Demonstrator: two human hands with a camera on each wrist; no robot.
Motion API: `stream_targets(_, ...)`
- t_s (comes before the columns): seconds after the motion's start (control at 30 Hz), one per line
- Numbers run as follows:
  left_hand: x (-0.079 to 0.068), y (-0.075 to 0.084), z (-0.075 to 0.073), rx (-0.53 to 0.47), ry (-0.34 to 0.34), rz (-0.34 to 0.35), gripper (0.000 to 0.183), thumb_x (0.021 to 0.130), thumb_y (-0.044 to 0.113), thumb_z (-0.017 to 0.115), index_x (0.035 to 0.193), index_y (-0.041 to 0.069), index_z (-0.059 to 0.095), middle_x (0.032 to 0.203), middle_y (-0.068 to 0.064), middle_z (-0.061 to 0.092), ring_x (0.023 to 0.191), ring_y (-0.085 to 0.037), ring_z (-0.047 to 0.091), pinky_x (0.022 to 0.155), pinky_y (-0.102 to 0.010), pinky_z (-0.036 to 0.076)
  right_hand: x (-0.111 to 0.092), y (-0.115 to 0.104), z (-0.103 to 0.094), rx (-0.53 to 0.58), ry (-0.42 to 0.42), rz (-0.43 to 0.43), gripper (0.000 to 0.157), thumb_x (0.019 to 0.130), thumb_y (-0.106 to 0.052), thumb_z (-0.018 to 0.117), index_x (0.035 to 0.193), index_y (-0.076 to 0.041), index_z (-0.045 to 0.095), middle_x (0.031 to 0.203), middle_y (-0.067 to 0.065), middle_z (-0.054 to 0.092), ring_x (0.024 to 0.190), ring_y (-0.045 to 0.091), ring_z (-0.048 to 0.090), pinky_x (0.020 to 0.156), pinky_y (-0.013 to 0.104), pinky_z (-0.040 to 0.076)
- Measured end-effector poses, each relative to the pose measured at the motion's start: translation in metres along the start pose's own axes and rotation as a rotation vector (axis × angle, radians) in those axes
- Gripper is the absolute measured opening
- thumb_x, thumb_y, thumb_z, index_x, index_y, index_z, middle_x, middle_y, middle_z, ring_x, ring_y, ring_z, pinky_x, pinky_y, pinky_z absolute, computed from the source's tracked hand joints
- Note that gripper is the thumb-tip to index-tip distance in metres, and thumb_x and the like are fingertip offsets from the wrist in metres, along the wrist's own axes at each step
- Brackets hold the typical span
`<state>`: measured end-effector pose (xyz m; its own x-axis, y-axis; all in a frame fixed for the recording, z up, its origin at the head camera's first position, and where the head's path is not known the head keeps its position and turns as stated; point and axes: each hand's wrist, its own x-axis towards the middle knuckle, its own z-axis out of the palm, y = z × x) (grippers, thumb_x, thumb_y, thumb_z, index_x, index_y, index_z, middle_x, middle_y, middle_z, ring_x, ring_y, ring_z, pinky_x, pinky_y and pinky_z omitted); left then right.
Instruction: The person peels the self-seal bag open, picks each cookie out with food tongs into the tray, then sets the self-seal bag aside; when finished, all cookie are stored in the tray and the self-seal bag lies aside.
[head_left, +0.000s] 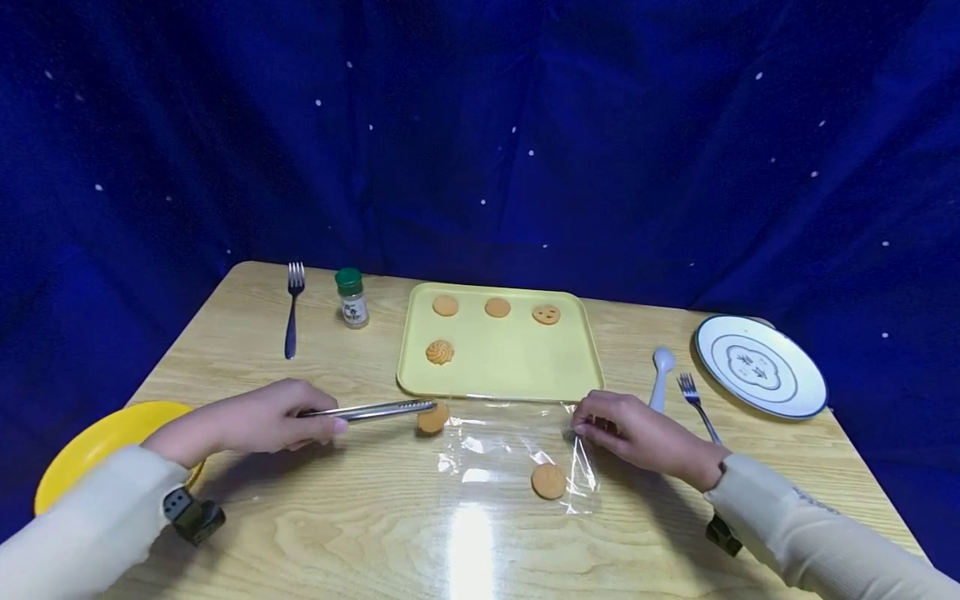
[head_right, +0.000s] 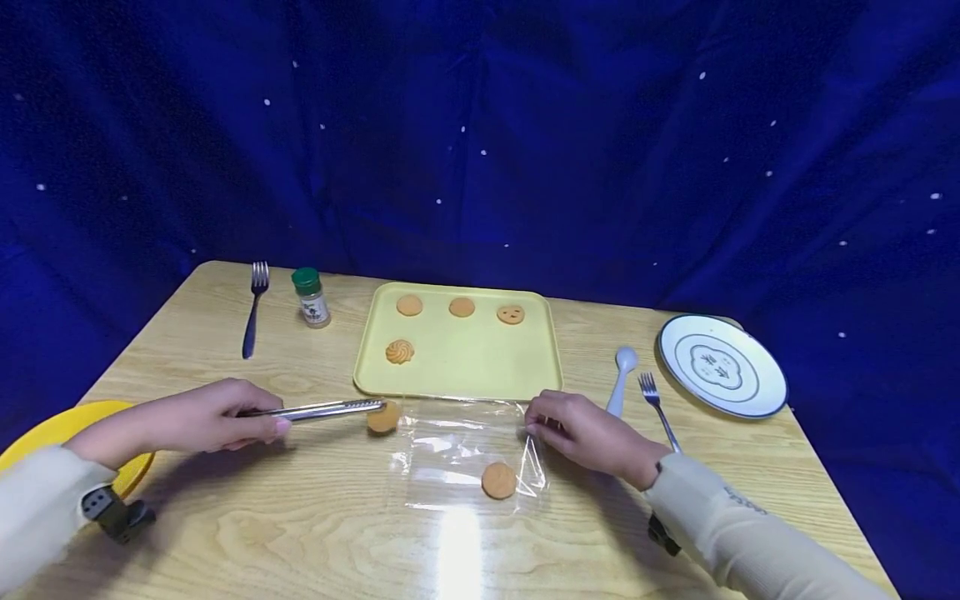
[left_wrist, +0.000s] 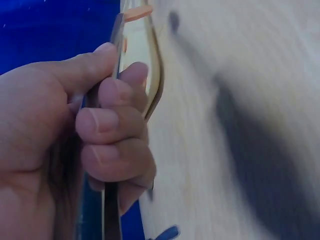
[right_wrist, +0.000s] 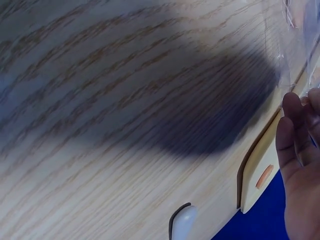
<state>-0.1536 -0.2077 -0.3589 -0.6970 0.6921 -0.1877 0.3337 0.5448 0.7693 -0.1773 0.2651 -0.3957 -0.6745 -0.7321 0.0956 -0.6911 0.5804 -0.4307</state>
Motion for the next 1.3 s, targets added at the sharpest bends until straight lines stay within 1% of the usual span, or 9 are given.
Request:
stream_targets(0.13,0.009,0.0,-0.011,0.075,0.128,-0.017,0.036,0.101,0.027,0.052,0.07,0.007,0.052,0.057,0.009,0.039,0.047,0.0,0.035,0.044,-0.021,0.033,0.0,-0.002,0.0,-0.01,-0.004,0.004,0.006,0.097,-0.017,0.058,0.098,-0.02,0.064,0.09,-0.014,0.06,0.078,-0.002,0.051,0.069,0.022,0.048)
stream_targets(0.23,0.03,0.006,-0.012,0.223,0.247,-0.028,0.036,0.1,0.027,0.054,0.067,0.012,0.048,0.057,0.009,0.036,0.048,-0.002,0.033,0.047,-0.021,0.031,0.0,-0.003,0.0,-0.01,-0.003,0.0,0.006,0.097,-0.017,0.059,0.098,-0.02,0.064,0.09,-0.014,0.061,0.079,-0.002,0.052,0.07,0.022,0.049)
stream_targets(0.3,0.047,0.013,-0.01,0.322,0.301,-0.043,0.036,0.1,0.026,0.054,0.067,0.013,0.046,0.059,0.008,0.035,0.05,-0.005,0.033,0.048,-0.022,0.03,0.0,-0.003,0.001,-0.01,-0.006,-0.002,0.006,0.098,-0.018,0.058,0.099,-0.02,0.064,0.091,-0.014,0.061,0.08,-0.002,0.053,0.071,0.023,0.049)
stream_targets(0.53,0.105,0.04,0.007,0.565,0.365,-0.095,0.033,0.099,0.031,0.054,0.071,0.014,0.051,0.061,0.003,0.045,0.055,-0.013,0.044,0.052,-0.029,0.037,0.002,-0.004,0.0,-0.017,-0.005,-0.023,0.006,0.097,-0.016,0.059,0.099,-0.019,0.064,0.091,-0.013,0.061,0.081,-0.002,0.053,0.072,0.024,0.05)
stream_targets(0.67,0.126,0.045,0.02,0.674,0.375,-0.096,0.03,0.099,0.031,0.055,0.077,0.012,0.058,0.065,-0.001,0.059,0.059,-0.018,0.058,0.056,-0.037,0.049,0.004,-0.005,-0.001,-0.012,-0.009,-0.024,0.006,0.097,-0.016,0.059,0.099,-0.019,0.064,0.092,-0.013,0.061,0.081,-0.002,0.054,0.072,0.023,0.05)
stream_targets(0.8,0.133,0.042,0.034,0.765,0.392,-0.071,0.025,0.098,0.029,0.056,0.086,0.008,0.063,0.075,-0.007,0.069,0.069,-0.024,0.069,0.065,-0.04,0.056,0.005,-0.006,0.001,-0.01,-0.015,-0.031,0.006,0.097,-0.016,0.059,0.098,-0.019,0.064,0.092,-0.013,0.062,0.083,-0.002,0.055,0.073,0.023,0.05)
stream_targets(0.97,0.135,0.039,0.044,0.834,0.431,-0.02,0.024,0.098,0.027,0.056,0.088,0.006,0.063,0.081,-0.009,0.071,0.072,-0.026,0.07,0.065,-0.039,0.058,0.005,-0.005,0.003,-0.018,-0.002,-0.044,0.005,0.097,-0.016,0.059,0.097,-0.019,0.064,0.091,-0.012,0.061,0.082,-0.002,0.054,0.072,0.022,0.049)
stream_targets(1.17,0.131,0.036,0.045,0.783,0.367,-0.043,0.024,0.1,0.029,0.053,0.096,0.008,0.064,0.086,-0.008,0.071,0.08,-0.027,0.071,0.075,-0.041,0.058,0.004,-0.006,0.003,-0.023,0.005,-0.053,0.006,0.097,-0.015,0.059,0.096,-0.018,0.064,0.09,-0.012,0.061,0.081,-0.002,0.053,0.072,0.022,0.049)
stream_targets(1.3,0.129,0.035,0.047,0.733,0.358,-0.056,0.02,0.099,0.027,0.055,0.092,0.01,0.063,0.084,-0.008,0.071,0.077,-0.025,0.07,0.073,-0.041,0.058,0.003,-0.006,0.004,-0.026,0.007,-0.05,0.005,0.096,-0.015,0.06,0.095,-0.018,0.064,0.09,-0.012,0.061,0.081,-0.003,0.054,0.073,0.022,0.049)
